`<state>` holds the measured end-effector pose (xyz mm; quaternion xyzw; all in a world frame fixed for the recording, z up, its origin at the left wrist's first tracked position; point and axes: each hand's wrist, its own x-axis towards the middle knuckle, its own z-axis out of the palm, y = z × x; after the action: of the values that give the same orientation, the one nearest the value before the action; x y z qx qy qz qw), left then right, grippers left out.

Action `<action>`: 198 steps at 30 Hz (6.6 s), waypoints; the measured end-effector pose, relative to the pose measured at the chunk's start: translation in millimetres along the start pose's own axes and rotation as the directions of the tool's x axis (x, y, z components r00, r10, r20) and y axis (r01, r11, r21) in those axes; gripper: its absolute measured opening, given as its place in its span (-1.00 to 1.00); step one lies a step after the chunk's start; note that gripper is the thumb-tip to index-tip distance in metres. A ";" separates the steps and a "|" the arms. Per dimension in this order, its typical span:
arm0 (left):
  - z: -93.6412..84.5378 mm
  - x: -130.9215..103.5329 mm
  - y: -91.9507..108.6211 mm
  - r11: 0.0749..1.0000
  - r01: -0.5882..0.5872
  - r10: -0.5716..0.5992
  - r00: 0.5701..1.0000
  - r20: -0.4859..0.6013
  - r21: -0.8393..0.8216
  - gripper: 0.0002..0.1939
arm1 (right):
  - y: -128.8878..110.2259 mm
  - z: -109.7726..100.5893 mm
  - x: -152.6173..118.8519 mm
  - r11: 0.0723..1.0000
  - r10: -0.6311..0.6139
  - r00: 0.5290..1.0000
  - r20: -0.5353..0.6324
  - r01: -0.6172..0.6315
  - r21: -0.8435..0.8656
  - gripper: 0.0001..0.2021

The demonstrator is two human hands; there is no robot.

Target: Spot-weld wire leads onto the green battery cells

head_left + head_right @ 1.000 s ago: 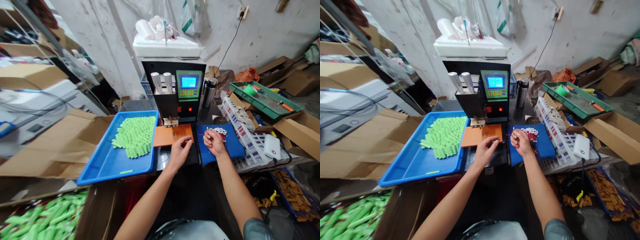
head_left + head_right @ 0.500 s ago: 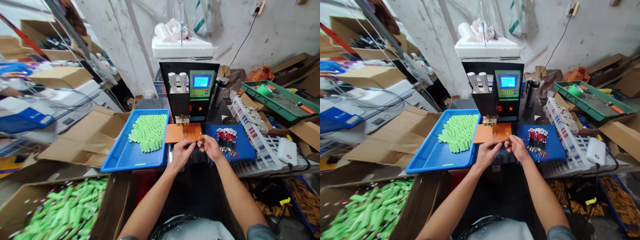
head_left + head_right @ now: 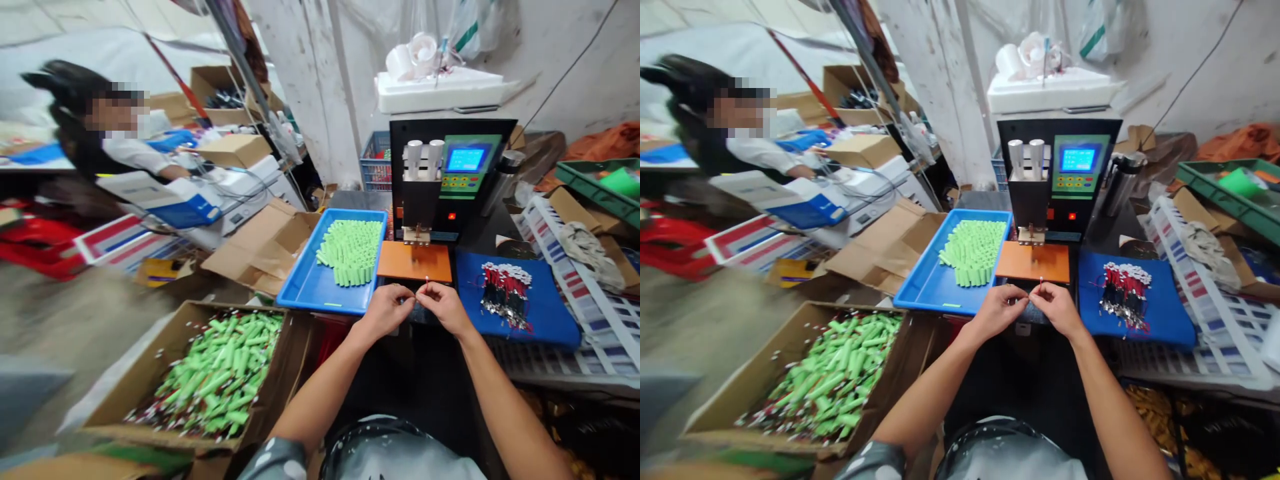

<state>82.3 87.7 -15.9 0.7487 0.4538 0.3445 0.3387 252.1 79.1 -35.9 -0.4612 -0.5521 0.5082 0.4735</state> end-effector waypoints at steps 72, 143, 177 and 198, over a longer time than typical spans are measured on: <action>20.0 87.8 -49.5 0.976 0.016 -0.052 0.986 -0.161 -0.217 -0.73 | 12.5 0.9 95.5 0.992 -0.043 0.903 -0.427 0.088 0.087 -0.85; 14.8 74.2 -24.2 0.979 0.031 -0.059 0.989 -0.134 -0.201 -0.79 | -7.8 0.5 13.0 0.991 0.129 0.976 -0.174 -0.121 0.052 -0.72; 10.5 62.1 -35.5 0.964 0.002 -0.005 1.000 -0.008 -0.266 -0.63 | 3.5 -11.8 29.6 0.846 0.249 0.951 -0.181 -0.122 0.519 -0.68; 15.3 90.8 -49.4 0.997 0.067 -0.070 0.991 -0.117 -0.025 -0.68 | -4.5 2.6 84.7 0.985 0.047 0.920 -0.389 0.021 0.170 -0.77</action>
<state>104.7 185.3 -45.6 0.7075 0.4950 0.3810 0.3305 238.7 162.4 -26.9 -0.5147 -0.3977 0.4545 0.6086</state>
